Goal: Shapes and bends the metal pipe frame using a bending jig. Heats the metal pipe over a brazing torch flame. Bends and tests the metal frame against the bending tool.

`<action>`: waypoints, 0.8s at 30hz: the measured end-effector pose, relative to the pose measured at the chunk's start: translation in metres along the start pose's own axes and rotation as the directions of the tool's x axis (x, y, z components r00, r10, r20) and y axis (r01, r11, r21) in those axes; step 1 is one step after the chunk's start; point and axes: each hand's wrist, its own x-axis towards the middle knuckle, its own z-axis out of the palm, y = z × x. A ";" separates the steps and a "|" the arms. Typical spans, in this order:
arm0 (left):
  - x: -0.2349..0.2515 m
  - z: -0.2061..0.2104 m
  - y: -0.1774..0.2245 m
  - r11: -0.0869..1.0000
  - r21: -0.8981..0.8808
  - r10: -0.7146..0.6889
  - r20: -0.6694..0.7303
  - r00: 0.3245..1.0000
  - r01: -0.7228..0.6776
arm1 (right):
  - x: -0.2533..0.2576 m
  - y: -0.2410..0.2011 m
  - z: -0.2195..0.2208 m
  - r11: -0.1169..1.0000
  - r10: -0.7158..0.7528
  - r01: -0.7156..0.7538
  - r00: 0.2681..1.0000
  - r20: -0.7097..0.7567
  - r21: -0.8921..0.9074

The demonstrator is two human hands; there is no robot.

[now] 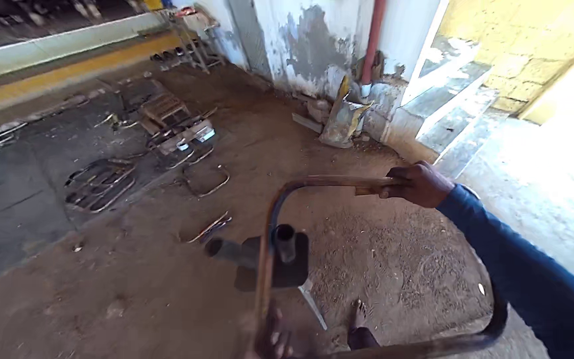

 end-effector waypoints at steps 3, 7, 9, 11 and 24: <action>0.009 0.023 0.018 0.991 0.030 0.126 0.111 0.986 -0.131 | -0.055 -0.008 -0.020 0.991 0.077 -0.029 0.925 -0.372 0.131; 0.002 0.050 -0.010 0.969 0.046 0.234 0.165 0.958 -0.245 | -0.120 -0.039 -0.022 0.943 0.307 -0.124 0.684 -0.662 0.309; 0.001 0.072 -0.025 0.968 0.168 0.169 0.113 0.979 -0.187 | -0.150 -0.060 -0.015 0.876 0.460 -0.225 0.652 -0.602 0.426; 0.003 0.088 -0.032 0.966 0.251 0.062 -0.016 0.998 -0.056 | -0.179 -0.075 -0.006 0.784 0.600 -0.367 0.655 -0.459 0.501; -0.005 0.034 -0.054 0.757 0.483 -0.539 0.080 0.838 0.440 | -0.353 -0.179 0.126 0.414 0.910 -0.537 0.221 -0.350 0.735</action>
